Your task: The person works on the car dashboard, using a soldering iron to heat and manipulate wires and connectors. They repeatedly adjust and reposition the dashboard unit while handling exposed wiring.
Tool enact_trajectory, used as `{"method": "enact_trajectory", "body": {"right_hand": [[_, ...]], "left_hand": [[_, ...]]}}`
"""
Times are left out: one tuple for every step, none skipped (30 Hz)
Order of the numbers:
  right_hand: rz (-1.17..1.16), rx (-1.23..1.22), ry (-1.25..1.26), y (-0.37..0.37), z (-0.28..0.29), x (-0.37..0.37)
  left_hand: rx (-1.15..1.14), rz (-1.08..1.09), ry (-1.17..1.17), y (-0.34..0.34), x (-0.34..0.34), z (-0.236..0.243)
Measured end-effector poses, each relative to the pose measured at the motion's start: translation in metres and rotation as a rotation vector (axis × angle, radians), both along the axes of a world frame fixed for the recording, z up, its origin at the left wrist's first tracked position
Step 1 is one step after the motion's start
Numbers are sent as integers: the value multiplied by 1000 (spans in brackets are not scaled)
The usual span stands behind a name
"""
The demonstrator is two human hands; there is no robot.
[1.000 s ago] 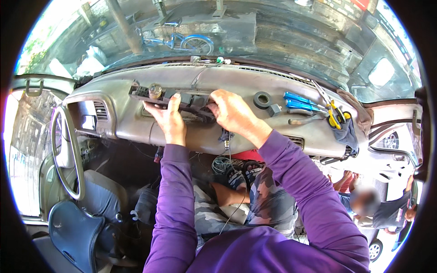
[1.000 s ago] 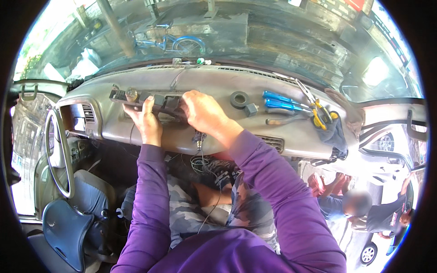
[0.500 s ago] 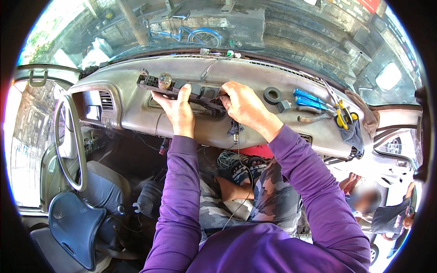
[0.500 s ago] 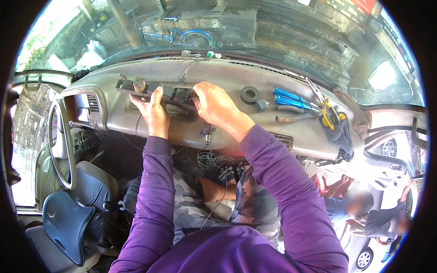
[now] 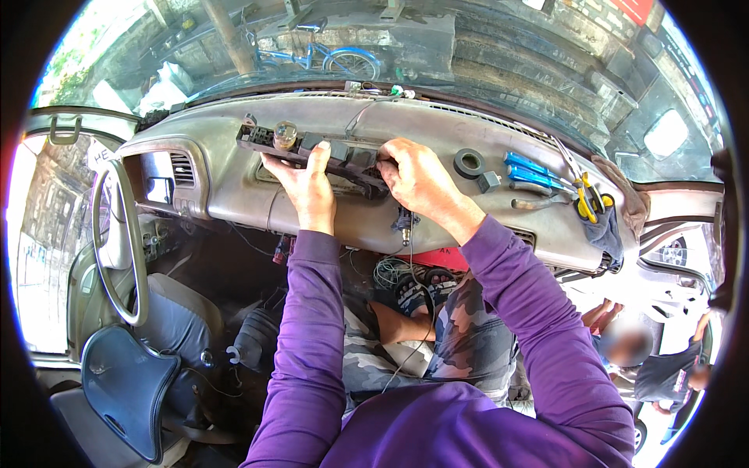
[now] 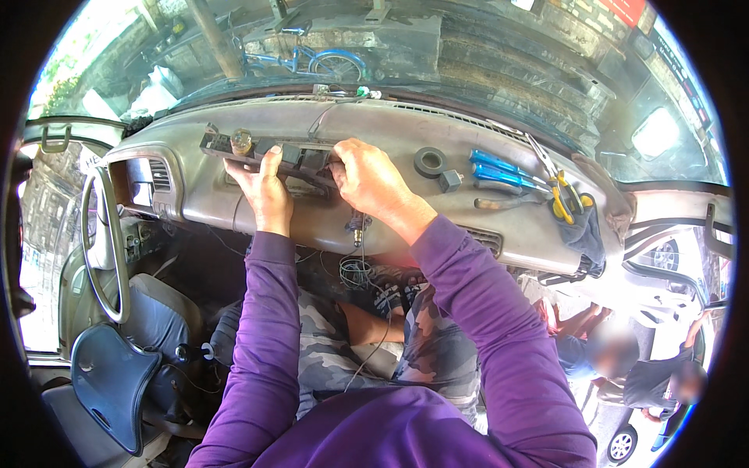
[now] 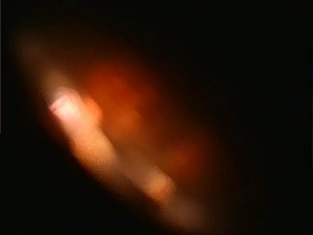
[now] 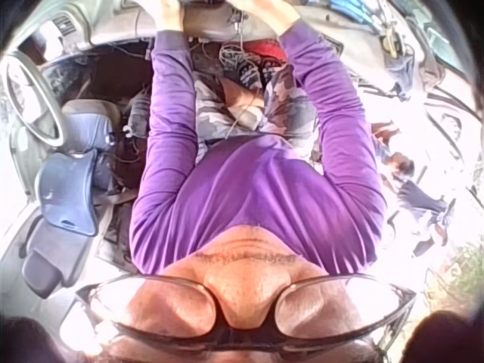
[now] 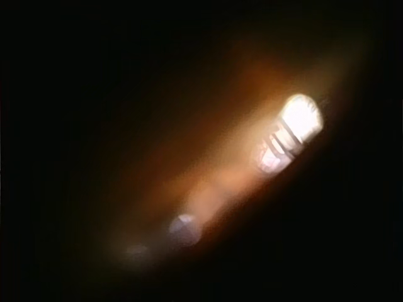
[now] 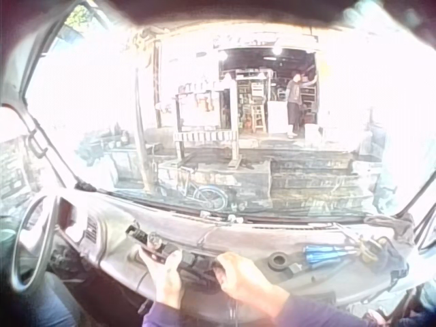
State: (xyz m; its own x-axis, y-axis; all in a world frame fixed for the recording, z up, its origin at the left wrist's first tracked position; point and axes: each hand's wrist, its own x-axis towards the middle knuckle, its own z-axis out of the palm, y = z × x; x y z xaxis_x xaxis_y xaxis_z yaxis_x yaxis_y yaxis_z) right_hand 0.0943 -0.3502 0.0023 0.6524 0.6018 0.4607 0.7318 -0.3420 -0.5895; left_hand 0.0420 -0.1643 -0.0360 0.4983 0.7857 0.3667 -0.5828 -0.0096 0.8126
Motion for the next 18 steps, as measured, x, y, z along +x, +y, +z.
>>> {"method": "enact_trajectory", "body": {"right_hand": [[-3,10,11,0,1,-1],[-2,6,8,0,0,0],[-1,2,5,0,-2,0],[0,-2,2,-1,-3,1],[-1,-10,-13,-1,-3,2],[-2,-19,-28,-1,-3,2],[-2,-27,-43,-2,-3,2],[0,-52,-69,-2,-3,2],[1,-78,-94,-1,-2,1],[3,-103,-120,-1,-2,1],[23,-135,-116,-1,1,1],[42,-166,-112,-1,5,1],[61,-197,-107,-1,8,1],[58,-194,-107,-1,8,2],[56,-190,-106,-1,9,3],[53,-186,-106,-1,10,4],[46,-181,-121,0,10,5],[40,-175,-136,0,10,6]], "left_hand": [[-6,-5,1,0,-1,0],[-12,-11,1,-1,-1,0],[-10,-14,-4,-1,0,-1],[-9,-16,-9,0,0,-1],[-7,-18,-14,0,0,0],[-21,-20,-13,-1,0,1],[-34,-23,-13,-2,0,2],[-48,-26,-12,-3,0,2],[-39,-24,-14,-3,0,1],[-30,-21,-16,-3,0,2],[-21,-17,-18,-2,0,2],[-26,-15,-16,-2,0,2],[-30,-12,-14,-1,-1,1],[-36,-12,-13,-2,-1,2],[-35,-13,-15,-3,-1,3],[-34,-13,-16,-3,-1,3],[-34,-13,-20,-4,-1,3],[-30,-6,-13,-3,0,3]]}}
